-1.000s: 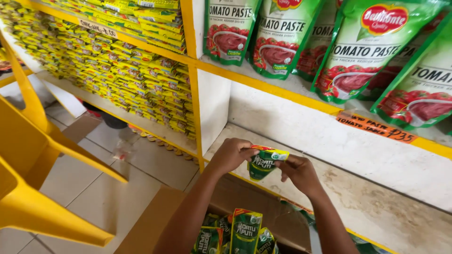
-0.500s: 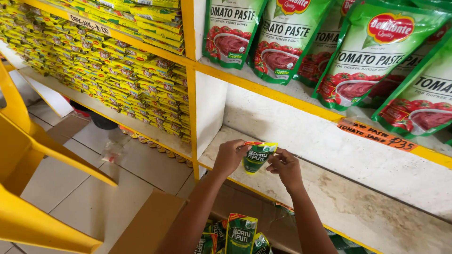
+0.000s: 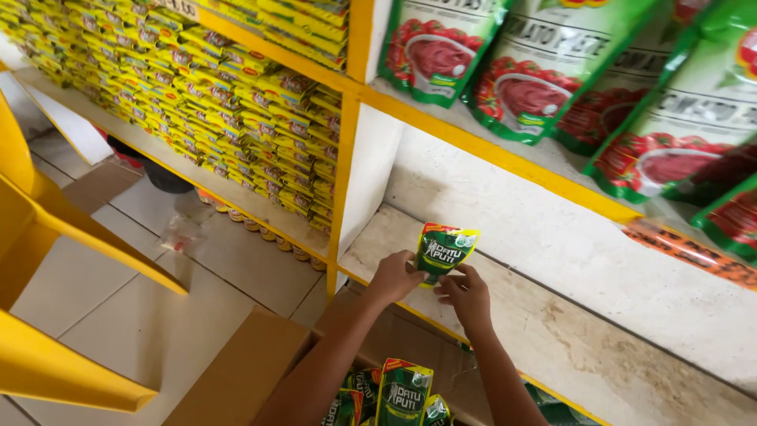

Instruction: Stocking a grocery shelf by taking pouches of condiment from a cardboard box and arranging them on the shelf.

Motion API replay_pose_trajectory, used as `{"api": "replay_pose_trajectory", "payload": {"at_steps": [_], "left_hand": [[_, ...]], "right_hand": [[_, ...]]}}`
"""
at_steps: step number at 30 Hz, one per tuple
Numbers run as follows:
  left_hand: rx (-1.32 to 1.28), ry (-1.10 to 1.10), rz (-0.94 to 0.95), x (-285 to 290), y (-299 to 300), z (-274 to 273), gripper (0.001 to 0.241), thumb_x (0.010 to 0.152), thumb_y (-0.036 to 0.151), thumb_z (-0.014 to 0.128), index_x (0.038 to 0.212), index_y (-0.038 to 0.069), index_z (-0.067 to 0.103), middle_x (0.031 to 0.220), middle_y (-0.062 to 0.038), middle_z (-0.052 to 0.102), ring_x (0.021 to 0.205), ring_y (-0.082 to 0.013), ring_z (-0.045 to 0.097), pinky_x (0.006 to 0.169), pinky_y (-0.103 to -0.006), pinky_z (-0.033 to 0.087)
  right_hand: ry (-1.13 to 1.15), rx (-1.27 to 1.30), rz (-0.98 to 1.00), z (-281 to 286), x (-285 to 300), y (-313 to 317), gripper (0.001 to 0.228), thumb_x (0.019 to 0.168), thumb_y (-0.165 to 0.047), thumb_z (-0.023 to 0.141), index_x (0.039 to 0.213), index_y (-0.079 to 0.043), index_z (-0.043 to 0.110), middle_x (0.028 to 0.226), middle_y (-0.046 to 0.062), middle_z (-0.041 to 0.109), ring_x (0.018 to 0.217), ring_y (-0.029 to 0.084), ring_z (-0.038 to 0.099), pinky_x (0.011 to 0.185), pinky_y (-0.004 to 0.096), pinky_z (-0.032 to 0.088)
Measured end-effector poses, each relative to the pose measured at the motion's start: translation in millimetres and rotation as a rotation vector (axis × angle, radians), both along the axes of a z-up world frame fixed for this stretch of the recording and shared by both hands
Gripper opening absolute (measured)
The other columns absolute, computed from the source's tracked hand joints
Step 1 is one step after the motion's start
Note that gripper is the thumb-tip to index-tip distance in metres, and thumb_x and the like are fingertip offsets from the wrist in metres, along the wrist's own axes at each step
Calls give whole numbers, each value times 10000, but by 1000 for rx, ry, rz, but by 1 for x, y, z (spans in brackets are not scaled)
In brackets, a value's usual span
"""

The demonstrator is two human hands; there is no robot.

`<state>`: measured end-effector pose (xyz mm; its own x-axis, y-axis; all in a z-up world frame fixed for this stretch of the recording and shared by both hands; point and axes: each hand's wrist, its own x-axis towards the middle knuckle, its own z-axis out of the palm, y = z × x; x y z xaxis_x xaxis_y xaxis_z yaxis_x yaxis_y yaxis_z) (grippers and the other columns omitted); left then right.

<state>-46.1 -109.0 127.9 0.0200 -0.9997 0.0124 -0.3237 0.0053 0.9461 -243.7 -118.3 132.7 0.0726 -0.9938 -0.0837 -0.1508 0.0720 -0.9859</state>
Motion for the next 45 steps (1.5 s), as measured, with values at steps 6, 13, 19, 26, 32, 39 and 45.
{"api": "replay_pose_trajectory", "payload": {"at_steps": [6, 13, 19, 26, 32, 39, 45], "left_hand": [[-51, 42, 76, 13, -17, 14, 339, 840, 225, 783, 1053, -14, 672, 873, -173, 750, 821, -301, 751, 724, -400, 573], [-133, 72, 196, 33, -49, 13, 411, 846, 193, 763, 1150, -31, 602, 994, -253, 680, 952, -412, 688, 809, -471, 546], [-152, 106, 245, 41, -67, 5, 651, 873, 179, 706, 1442, 4, 442, 1237, -315, 548, 1148, -475, 573, 946, -486, 496], [-397, 96, 296, 42, -95, -40, 700, 896, 114, 702, 1469, -121, 376, 1389, -359, 499, 1272, -483, 518, 1028, -456, 482], [-294, 220, 226, 52, -77, -9, 656, 929, 63, 608, 1510, -84, 342, 1372, -310, 546, 1185, -405, 598, 988, -422, 509], [-311, 286, 155, 60, -72, -5, 671, 928, -30, 505, 1570, -8, 309, 1365, -269, 572, 1163, -355, 638, 982, -411, 509], [-262, 312, 126, 65, -69, 2, 648, 934, -37, 496, 1563, 18, 349, 1389, -241, 581, 1194, -338, 631, 1021, -390, 492]], "right_hand": [[-28, 58, -4, 22, 40, -21, 453, 943, -121, 667, 1365, -12, 541, 1049, 164, 730, 900, 225, 760, 734, 347, 628], [-74, 49, 0, 9, 84, -74, 431, 973, -158, 660, 1351, 26, 566, 1059, 173, 719, 898, 229, 729, 751, 363, 627], [-89, 65, -32, -4, 105, -110, 416, 959, -118, 642, 1351, 2, 571, 1128, 134, 715, 913, 223, 724, 768, 359, 613], [-112, 52, -39, -12, 121, -125, 484, 948, -75, 620, 1417, -24, 515, 1160, 158, 698, 969, 242, 727, 801, 373, 618], [-157, 40, -73, -20, 125, -124, 539, 933, -31, 594, 1453, -12, 454, 1201, 175, 677, 1012, 269, 727, 838, 385, 607], [-244, 43, -86, -21, 130, -120, 581, 927, -33, 610, 1468, 22, 406, 1283, 197, 627, 1088, 278, 701, 904, 376, 599], [-245, 32, -124, -21, 134, -117, 624, 921, -30, 608, 1487, 26, 352, 1339, 214, 610, 1123, 285, 694, 915, 378, 591]]}}
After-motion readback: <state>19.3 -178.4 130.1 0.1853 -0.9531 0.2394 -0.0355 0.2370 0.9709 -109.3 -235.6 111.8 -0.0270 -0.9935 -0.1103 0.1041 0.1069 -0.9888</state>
